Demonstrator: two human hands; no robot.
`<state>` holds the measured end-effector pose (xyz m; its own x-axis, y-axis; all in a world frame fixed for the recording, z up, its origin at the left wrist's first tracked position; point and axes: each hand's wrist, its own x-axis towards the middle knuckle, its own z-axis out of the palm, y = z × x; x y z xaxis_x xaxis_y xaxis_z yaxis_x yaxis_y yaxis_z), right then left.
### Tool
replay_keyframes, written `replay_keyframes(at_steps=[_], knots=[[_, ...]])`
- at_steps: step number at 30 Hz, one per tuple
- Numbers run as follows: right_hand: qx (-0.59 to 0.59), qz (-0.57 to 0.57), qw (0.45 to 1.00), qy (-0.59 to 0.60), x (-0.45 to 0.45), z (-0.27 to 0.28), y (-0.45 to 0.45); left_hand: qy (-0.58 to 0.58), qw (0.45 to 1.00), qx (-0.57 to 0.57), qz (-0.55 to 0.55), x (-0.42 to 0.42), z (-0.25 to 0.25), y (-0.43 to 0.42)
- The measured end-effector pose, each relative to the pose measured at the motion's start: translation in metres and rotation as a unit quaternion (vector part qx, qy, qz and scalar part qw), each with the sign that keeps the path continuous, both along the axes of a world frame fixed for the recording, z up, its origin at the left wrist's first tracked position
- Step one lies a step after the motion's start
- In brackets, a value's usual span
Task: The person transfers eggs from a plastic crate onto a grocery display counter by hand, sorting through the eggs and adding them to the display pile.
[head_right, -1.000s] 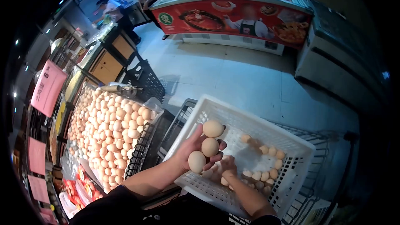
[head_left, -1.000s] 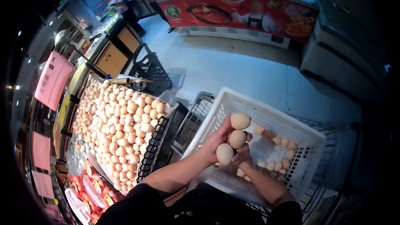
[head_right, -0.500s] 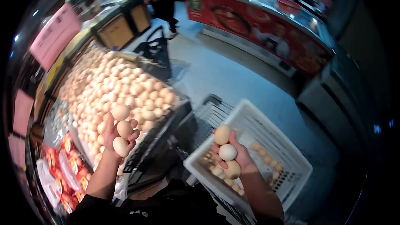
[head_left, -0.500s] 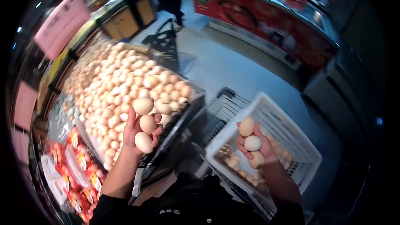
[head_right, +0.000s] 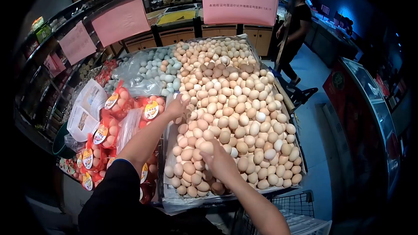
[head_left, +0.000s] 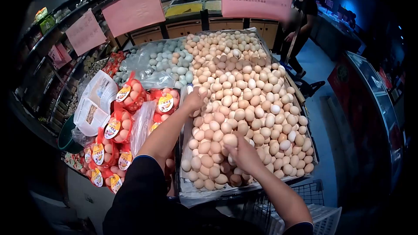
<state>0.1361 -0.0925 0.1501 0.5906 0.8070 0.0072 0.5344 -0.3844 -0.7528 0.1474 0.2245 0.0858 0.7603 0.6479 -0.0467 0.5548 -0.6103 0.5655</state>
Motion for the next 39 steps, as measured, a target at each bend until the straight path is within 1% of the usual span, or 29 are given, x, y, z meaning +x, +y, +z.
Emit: replay_keyframes(at_steps=[2, 4, 6, 7, 10, 12, 14, 16, 20, 22, 26, 28, 31, 32, 34, 36, 38, 39], knots=[[-0.067, 0.074, 0.992, -0.077, -0.010, -0.023, 0.056, 0.020, 1.000, -0.001, 0.004, 0.002, 0.002, -0.003], [-0.129, 0.108, 0.973, -0.155, -0.021, -0.047, 0.098, 0.054, 0.998, 0.016, -0.003, 0.007, -0.009, -0.003], [-0.122, 0.117, 0.961, -0.219, -0.021, -0.083, 0.129, 0.099, 0.994, 0.051, -0.021, 0.013, -0.027, 0.000], [-0.118, 0.122, 0.954, -0.249, -0.020, -0.091, 0.142, 0.111, 0.992, 0.056, -0.035, 0.015, -0.034, 0.002], [-0.180, 0.112, 0.931, -0.296, -0.017, -0.102, 0.173, 0.113, 0.990, 0.070, -0.050, 0.022, -0.043, 0.005], [-0.190, 0.108, 0.920, -0.324, -0.018, -0.136, 0.194, 0.114, 0.988, 0.076, -0.073, 0.024, -0.048, 0.006], [-0.199, 0.101, 0.905, -0.361, -0.019, -0.142, 0.202, 0.130, 0.983, 0.092, -0.090, 0.026, -0.045, 0.004], [-0.206, 0.090, 0.887, -0.403, -0.025, -0.122, 0.200, 0.129, 0.985, 0.087, -0.072, 0.027, -0.042, 0.003], [-0.196, 0.099, 0.901, -0.374, -0.027, -0.120, 0.201, 0.151, 0.986, 0.052, -0.042, 0.026, -0.040, -0.003], [-0.186, 0.088, 0.916, -0.344, -0.029, -0.119, 0.199, 0.156, 0.985, 0.061, -0.032, 0.024, -0.044, -0.005], [-0.117, 0.085, 0.924, -0.354, -0.034, -0.137, 0.191, 0.152, 0.985, 0.080, -0.018, 0.017, -0.053, -0.009], [-0.069, 0.071, 0.928, -0.360, -0.033, -0.134, 0.189, 0.158, 0.985, 0.073, -0.019, 0.014, -0.052, -0.009], [-0.067, 0.089, 0.940, -0.321, -0.035, -0.128, 0.180, 0.144, 0.988, 0.051, -0.020, 0.014, -0.052, -0.006], [-0.037, 0.087, 0.940, -0.326, -0.036, -0.127, 0.175, 0.135, 0.990, 0.041, -0.019, 0.013, -0.053, -0.005], [0.024, 0.079, 0.937, -0.339, -0.038, -0.121, 0.162, 0.108, 0.993, 0.055, -0.006, 0.008, -0.054, -0.002], [0.057, 0.086, 0.942, -0.320, -0.041, -0.102, 0.134, 0.080, 0.994, 0.073, 0.002, 0.008, -0.052, -0.007], [0.098, 0.066, 0.948, -0.297, -0.043, -0.063, 0.083, -0.017, 0.993, 0.102, -0.047, 0.009, -0.029, -0.017], [0.121, 0.040, 0.955, -0.266, -0.044, -0.045, 0.048, -0.102, 0.985, 0.113, -0.084, 0.012, -0.020, -0.021]])
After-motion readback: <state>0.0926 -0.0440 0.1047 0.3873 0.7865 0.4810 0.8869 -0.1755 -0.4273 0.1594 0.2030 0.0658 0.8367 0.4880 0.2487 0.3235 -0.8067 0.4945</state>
